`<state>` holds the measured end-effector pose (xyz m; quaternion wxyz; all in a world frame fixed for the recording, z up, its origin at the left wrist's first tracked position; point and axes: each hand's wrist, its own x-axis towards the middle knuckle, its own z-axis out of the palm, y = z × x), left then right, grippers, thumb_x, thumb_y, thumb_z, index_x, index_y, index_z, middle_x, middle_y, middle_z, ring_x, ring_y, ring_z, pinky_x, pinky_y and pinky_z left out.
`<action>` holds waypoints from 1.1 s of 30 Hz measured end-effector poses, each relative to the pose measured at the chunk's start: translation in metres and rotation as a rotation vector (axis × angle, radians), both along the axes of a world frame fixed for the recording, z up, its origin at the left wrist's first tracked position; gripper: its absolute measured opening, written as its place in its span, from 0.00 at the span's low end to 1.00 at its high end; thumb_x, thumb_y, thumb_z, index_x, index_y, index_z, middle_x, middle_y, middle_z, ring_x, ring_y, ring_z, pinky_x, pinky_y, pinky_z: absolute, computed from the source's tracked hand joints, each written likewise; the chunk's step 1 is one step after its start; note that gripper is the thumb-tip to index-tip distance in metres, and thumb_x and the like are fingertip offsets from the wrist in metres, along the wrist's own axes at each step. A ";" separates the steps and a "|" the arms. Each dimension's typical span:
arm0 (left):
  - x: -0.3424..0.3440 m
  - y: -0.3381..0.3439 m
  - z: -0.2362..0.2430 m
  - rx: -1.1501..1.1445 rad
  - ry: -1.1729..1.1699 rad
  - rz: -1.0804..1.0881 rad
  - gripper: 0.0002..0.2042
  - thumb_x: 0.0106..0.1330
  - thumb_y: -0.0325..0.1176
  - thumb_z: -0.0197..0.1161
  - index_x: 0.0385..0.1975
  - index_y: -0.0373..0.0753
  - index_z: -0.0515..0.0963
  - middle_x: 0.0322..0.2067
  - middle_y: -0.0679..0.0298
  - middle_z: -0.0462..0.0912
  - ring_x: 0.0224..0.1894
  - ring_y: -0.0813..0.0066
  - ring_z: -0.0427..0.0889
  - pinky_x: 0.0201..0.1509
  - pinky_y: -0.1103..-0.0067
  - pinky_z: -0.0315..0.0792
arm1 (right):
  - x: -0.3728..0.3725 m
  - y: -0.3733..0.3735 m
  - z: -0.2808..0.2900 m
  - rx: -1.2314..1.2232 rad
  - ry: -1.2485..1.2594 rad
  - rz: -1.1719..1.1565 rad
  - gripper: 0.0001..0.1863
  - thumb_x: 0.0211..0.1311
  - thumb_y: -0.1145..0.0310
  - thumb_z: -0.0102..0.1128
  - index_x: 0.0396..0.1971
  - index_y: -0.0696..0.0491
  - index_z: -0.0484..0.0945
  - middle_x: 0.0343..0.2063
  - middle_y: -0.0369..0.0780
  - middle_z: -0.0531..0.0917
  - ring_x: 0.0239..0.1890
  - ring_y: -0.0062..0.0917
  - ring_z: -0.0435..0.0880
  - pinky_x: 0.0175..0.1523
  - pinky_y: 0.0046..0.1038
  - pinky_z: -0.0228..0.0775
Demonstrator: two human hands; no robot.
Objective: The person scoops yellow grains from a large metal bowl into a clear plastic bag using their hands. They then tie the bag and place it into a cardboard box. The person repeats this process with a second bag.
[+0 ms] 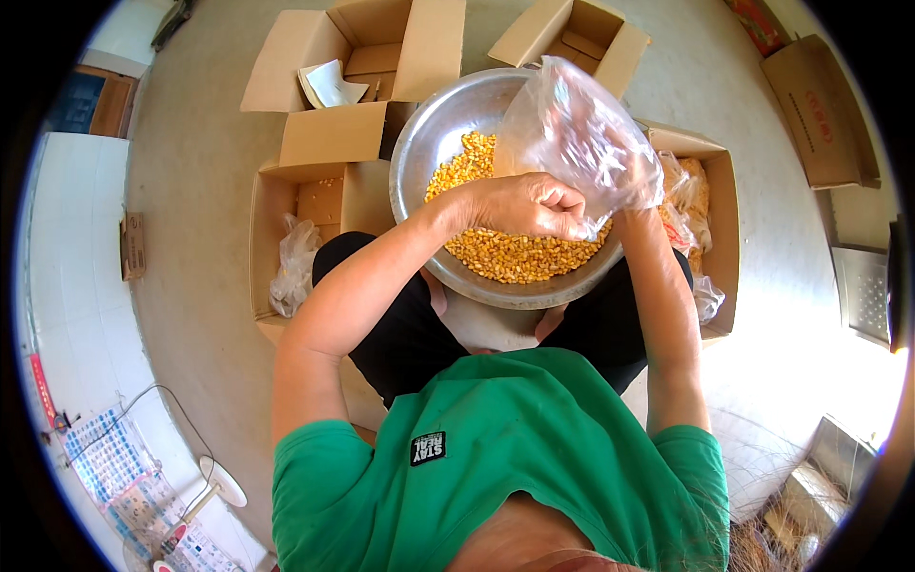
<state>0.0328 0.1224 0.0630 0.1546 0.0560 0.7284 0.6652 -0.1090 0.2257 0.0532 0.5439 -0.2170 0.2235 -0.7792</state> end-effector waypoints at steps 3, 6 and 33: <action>-0.001 -0.002 -0.002 -0.131 0.027 0.049 0.10 0.63 0.36 0.63 0.24 0.39 0.73 0.20 0.76 0.68 0.26 0.88 0.65 0.34 0.84 0.63 | -0.009 -0.002 -0.004 0.040 0.530 -0.231 0.28 0.62 0.68 0.59 0.61 0.60 0.65 0.52 0.48 0.76 0.52 0.32 0.77 0.57 0.30 0.70; -0.003 -0.009 0.005 -0.054 0.031 0.198 0.09 0.59 0.33 0.67 0.25 0.38 0.74 0.20 0.75 0.71 0.26 0.87 0.68 0.32 0.84 0.64 | -0.043 -0.006 -0.038 0.436 0.966 -0.460 0.27 0.61 0.67 0.61 0.59 0.61 0.67 0.50 0.46 0.77 0.50 0.30 0.78 0.52 0.29 0.73; -0.005 -0.029 -0.014 -0.408 -0.078 0.470 0.10 0.66 0.35 0.57 0.41 0.35 0.72 0.30 0.61 0.79 0.27 0.76 0.76 0.31 0.78 0.72 | 0.003 -0.039 -0.130 0.450 1.699 -0.107 0.10 0.55 0.64 0.62 0.36 0.49 0.78 0.31 0.39 0.82 0.34 0.32 0.82 0.36 0.33 0.75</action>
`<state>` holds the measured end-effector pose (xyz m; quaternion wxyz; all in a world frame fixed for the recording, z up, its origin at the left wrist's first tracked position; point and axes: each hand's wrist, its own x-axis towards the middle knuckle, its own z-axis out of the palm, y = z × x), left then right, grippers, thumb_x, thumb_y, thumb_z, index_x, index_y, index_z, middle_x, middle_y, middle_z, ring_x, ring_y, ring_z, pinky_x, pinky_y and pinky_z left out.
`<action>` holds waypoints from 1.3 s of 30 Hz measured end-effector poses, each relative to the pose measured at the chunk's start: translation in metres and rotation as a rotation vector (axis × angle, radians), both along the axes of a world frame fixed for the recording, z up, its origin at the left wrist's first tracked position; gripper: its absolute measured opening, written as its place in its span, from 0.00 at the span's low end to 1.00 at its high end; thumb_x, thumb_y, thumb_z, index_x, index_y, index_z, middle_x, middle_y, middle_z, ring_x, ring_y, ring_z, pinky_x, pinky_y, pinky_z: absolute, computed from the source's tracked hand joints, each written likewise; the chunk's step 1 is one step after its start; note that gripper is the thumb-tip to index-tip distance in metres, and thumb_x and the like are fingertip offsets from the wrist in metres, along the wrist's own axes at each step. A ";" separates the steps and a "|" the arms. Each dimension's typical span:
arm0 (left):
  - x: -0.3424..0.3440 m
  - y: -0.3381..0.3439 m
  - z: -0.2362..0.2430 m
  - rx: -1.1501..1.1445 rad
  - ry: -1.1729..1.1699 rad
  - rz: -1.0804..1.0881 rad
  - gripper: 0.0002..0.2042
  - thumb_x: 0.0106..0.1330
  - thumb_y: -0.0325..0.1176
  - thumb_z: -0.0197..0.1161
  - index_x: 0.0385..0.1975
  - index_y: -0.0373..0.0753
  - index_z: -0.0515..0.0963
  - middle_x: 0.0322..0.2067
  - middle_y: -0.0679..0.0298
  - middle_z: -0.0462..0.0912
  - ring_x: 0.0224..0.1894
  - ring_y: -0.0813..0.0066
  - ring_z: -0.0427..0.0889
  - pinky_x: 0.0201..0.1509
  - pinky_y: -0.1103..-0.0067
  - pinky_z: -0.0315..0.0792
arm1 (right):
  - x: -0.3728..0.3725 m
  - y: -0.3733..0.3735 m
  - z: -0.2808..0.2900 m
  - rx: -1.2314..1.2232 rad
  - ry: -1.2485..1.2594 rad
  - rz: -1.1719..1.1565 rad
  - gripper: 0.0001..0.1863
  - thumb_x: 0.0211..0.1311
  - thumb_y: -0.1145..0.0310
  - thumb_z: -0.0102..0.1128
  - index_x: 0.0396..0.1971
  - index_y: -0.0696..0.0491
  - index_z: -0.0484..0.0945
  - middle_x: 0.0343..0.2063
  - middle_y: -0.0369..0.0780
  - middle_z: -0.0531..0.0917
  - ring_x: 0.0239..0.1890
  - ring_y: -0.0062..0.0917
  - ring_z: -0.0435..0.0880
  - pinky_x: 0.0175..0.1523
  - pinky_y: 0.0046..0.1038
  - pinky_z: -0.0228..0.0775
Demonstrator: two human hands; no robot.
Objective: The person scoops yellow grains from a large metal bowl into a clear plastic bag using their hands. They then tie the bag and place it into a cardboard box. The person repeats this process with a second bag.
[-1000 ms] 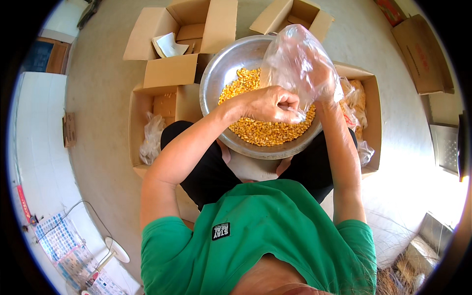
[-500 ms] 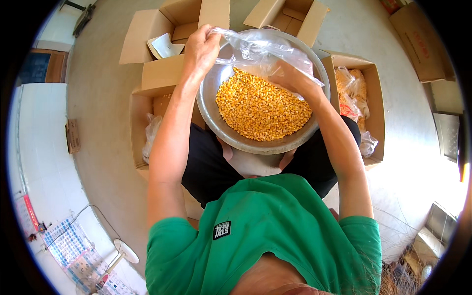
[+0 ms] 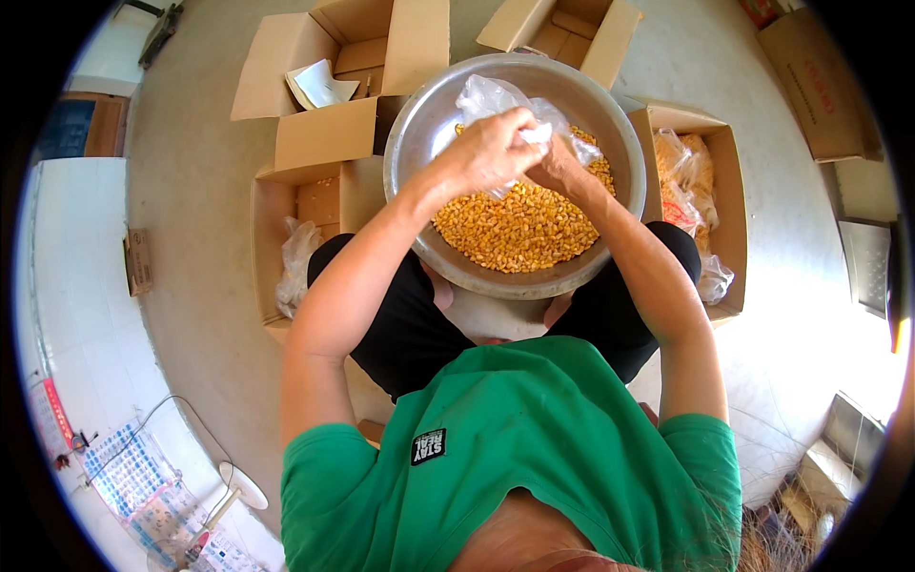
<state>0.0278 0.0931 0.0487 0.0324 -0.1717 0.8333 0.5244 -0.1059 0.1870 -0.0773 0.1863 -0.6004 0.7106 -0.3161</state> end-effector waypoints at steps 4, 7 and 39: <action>0.007 0.012 0.004 -0.068 0.237 -0.097 0.12 0.65 0.35 0.59 0.43 0.36 0.74 0.32 0.60 0.80 0.33 0.75 0.78 0.38 0.78 0.74 | 0.007 0.014 0.021 -0.185 -0.838 0.280 0.15 0.50 0.68 0.71 0.39 0.51 0.78 0.34 0.36 0.80 0.42 0.23 0.79 0.45 0.27 0.75; 0.014 0.002 0.035 0.085 0.219 -0.210 0.14 0.62 0.40 0.61 0.43 0.38 0.75 0.35 0.65 0.79 0.37 0.77 0.77 0.43 0.79 0.73 | 0.006 0.017 0.034 -0.200 -1.425 0.360 0.26 0.52 0.60 0.72 0.48 0.55 0.75 0.40 0.38 0.81 0.46 0.26 0.79 0.52 0.29 0.73; 0.003 -0.020 0.015 0.015 0.096 0.122 0.15 0.66 0.39 0.62 0.43 0.35 0.72 0.33 0.65 0.77 0.37 0.80 0.75 0.43 0.81 0.73 | -0.013 -0.004 0.067 0.225 -0.459 -0.220 0.23 0.65 0.56 0.46 0.48 0.58 0.77 0.41 0.46 0.83 0.44 0.31 0.81 0.46 0.31 0.70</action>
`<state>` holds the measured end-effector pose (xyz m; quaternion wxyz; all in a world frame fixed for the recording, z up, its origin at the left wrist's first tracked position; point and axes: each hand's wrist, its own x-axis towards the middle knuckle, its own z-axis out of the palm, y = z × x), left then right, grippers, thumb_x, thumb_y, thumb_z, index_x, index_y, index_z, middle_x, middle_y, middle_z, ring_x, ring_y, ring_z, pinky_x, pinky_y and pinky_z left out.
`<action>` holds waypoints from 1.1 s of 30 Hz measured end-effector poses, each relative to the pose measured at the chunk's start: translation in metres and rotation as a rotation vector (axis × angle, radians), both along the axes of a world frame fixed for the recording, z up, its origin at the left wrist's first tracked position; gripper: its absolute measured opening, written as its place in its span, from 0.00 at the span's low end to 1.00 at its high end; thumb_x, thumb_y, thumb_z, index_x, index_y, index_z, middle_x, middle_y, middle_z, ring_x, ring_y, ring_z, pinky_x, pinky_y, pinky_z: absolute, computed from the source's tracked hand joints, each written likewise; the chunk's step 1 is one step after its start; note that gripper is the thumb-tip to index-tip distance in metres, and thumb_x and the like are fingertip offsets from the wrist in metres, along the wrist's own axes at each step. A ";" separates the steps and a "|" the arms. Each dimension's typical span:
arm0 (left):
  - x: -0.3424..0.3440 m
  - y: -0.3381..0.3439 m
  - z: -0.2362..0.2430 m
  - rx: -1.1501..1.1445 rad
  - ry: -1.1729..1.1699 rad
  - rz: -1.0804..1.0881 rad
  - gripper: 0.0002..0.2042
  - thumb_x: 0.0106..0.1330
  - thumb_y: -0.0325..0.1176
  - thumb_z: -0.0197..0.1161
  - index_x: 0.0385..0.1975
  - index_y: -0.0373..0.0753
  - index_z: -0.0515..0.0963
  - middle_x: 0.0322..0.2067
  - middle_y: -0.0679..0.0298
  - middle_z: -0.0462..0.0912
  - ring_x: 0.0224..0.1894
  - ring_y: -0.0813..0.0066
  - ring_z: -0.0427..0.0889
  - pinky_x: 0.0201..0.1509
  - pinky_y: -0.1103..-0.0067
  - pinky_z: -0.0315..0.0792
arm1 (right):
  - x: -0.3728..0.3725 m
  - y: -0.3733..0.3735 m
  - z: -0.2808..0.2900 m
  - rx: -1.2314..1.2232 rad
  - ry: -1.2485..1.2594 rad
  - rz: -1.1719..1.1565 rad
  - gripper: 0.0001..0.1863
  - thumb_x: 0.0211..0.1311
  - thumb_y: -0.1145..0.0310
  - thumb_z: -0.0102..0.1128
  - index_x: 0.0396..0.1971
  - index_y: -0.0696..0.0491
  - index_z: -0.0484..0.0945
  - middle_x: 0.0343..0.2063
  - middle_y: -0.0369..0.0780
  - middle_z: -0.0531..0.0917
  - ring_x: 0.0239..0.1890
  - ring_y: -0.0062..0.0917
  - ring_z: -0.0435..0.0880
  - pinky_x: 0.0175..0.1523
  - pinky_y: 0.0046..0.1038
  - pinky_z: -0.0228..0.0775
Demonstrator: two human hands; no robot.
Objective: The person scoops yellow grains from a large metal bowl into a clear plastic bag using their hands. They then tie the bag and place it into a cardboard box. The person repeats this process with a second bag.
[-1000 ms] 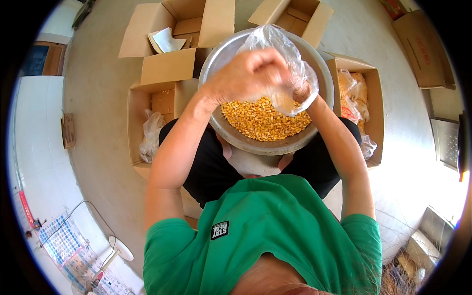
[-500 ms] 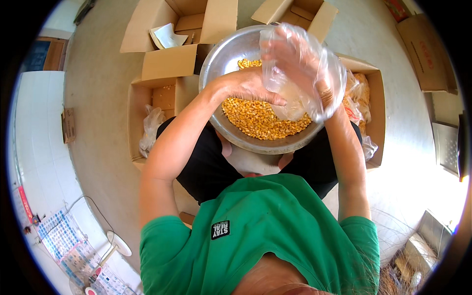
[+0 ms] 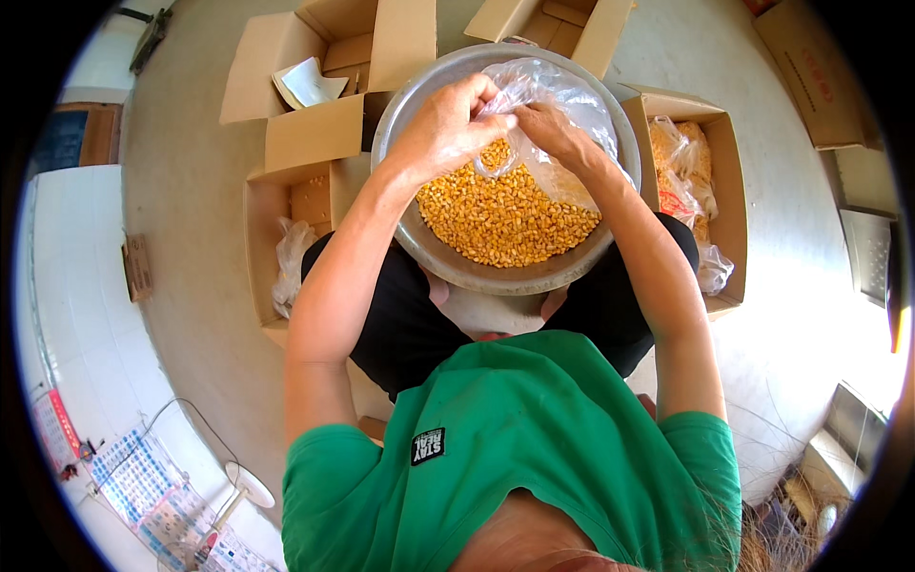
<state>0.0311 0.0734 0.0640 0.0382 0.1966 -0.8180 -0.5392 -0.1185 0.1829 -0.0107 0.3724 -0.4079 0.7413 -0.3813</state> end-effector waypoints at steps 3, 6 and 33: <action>-0.001 -0.006 -0.011 0.190 0.055 0.117 0.07 0.68 0.34 0.58 0.34 0.37 0.74 0.23 0.70 0.75 0.24 0.84 0.73 0.33 0.84 0.72 | 0.003 -0.001 -0.015 0.059 0.030 -0.022 0.23 0.66 0.54 0.48 0.49 0.55 0.78 0.40 0.41 0.82 0.43 0.26 0.78 0.49 0.28 0.69; 0.004 -0.024 -0.012 0.325 0.093 0.228 0.07 0.69 0.35 0.58 0.30 0.41 0.73 0.22 0.72 0.73 0.20 0.87 0.69 0.26 0.85 0.70 | -0.005 0.004 -0.017 0.035 0.082 0.133 0.21 0.66 0.52 0.49 0.43 0.54 0.80 0.34 0.40 0.82 0.38 0.26 0.78 0.46 0.28 0.69; 0.013 -0.048 -0.036 0.521 -0.048 0.409 0.18 0.72 0.45 0.47 0.30 0.36 0.72 0.16 0.70 0.68 0.14 0.83 0.62 0.22 0.79 0.66 | 0.102 0.042 -0.074 -0.313 0.650 0.697 0.13 0.52 0.66 0.61 0.38 0.53 0.74 0.39 0.44 0.74 0.46 0.38 0.75 0.49 0.37 0.67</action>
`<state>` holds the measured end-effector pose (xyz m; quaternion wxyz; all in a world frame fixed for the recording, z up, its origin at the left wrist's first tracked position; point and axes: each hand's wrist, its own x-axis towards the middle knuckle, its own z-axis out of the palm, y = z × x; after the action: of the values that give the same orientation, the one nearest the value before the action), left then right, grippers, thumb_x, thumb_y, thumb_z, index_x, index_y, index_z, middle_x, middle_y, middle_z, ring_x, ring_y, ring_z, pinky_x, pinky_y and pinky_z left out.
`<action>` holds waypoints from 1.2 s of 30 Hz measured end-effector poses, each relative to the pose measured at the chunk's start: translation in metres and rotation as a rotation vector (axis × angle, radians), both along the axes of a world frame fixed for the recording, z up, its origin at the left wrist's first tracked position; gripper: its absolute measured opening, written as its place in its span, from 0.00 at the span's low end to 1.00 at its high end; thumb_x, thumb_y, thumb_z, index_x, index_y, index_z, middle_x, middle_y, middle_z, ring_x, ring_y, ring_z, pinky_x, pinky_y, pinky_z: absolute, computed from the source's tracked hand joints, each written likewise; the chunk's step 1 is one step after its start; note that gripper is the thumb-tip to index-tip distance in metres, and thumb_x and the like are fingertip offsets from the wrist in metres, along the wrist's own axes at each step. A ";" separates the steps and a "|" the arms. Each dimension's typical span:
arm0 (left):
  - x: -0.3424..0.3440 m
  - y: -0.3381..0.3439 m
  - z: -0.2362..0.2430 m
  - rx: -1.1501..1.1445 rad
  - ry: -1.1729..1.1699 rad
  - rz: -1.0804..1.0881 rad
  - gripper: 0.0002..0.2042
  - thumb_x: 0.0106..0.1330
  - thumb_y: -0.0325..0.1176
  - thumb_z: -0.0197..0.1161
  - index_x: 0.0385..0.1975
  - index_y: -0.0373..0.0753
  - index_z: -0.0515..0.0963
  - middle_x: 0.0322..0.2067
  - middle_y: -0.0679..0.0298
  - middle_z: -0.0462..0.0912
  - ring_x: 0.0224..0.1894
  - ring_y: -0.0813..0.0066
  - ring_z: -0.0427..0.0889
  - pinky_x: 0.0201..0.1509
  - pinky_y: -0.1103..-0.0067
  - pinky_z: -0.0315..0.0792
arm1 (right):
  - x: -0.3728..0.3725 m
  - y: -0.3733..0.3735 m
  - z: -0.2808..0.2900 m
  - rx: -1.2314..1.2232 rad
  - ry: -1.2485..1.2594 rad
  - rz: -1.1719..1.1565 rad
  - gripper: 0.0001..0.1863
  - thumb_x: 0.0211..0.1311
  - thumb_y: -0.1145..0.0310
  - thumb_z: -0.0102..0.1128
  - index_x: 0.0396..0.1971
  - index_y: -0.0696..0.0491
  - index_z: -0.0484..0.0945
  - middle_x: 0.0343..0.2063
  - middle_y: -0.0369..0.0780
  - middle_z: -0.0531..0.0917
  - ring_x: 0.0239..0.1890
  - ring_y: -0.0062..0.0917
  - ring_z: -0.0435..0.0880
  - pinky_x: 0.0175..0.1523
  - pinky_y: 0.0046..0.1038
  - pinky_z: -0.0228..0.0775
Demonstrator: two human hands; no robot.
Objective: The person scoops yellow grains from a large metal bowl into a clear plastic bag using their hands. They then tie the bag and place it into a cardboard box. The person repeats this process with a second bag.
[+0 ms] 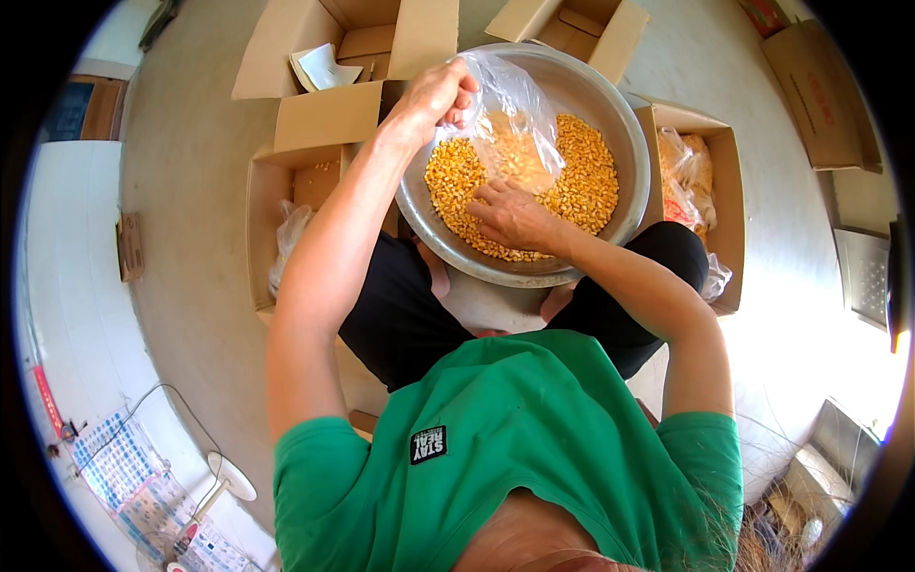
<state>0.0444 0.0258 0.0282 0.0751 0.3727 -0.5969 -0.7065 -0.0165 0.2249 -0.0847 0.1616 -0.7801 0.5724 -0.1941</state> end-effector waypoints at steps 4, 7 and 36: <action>-0.005 -0.003 0.008 0.163 0.142 0.155 0.16 0.72 0.45 0.48 0.32 0.37 0.72 0.17 0.70 0.70 0.14 0.83 0.63 0.26 0.79 0.67 | -0.006 0.001 -0.004 -0.118 0.105 -0.117 0.19 0.49 0.58 0.63 0.40 0.51 0.74 0.39 0.42 0.73 0.47 0.36 0.72 0.49 0.38 0.63; -0.004 -0.006 -0.003 0.137 0.048 0.119 0.18 0.73 0.45 0.45 0.32 0.36 0.73 0.17 0.69 0.72 0.14 0.82 0.67 0.24 0.78 0.69 | -0.010 0.006 -0.013 -0.149 0.147 -0.165 0.21 0.50 0.54 0.62 0.41 0.50 0.74 0.38 0.41 0.72 0.46 0.34 0.71 0.47 0.38 0.62; -0.001 0.002 -0.002 0.296 0.175 -0.087 0.17 0.74 0.45 0.46 0.33 0.37 0.74 0.19 0.68 0.74 0.17 0.80 0.70 0.31 0.76 0.74 | -0.031 0.008 0.020 0.286 -0.386 -0.156 0.15 0.65 0.58 0.52 0.30 0.56 0.74 0.27 0.43 0.80 0.27 0.38 0.80 0.37 0.40 0.72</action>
<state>0.0429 0.0283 0.0263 0.0402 0.2906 -0.4932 -0.8190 -0.0471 0.2328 -0.0647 0.3614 -0.6511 0.6110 -0.2684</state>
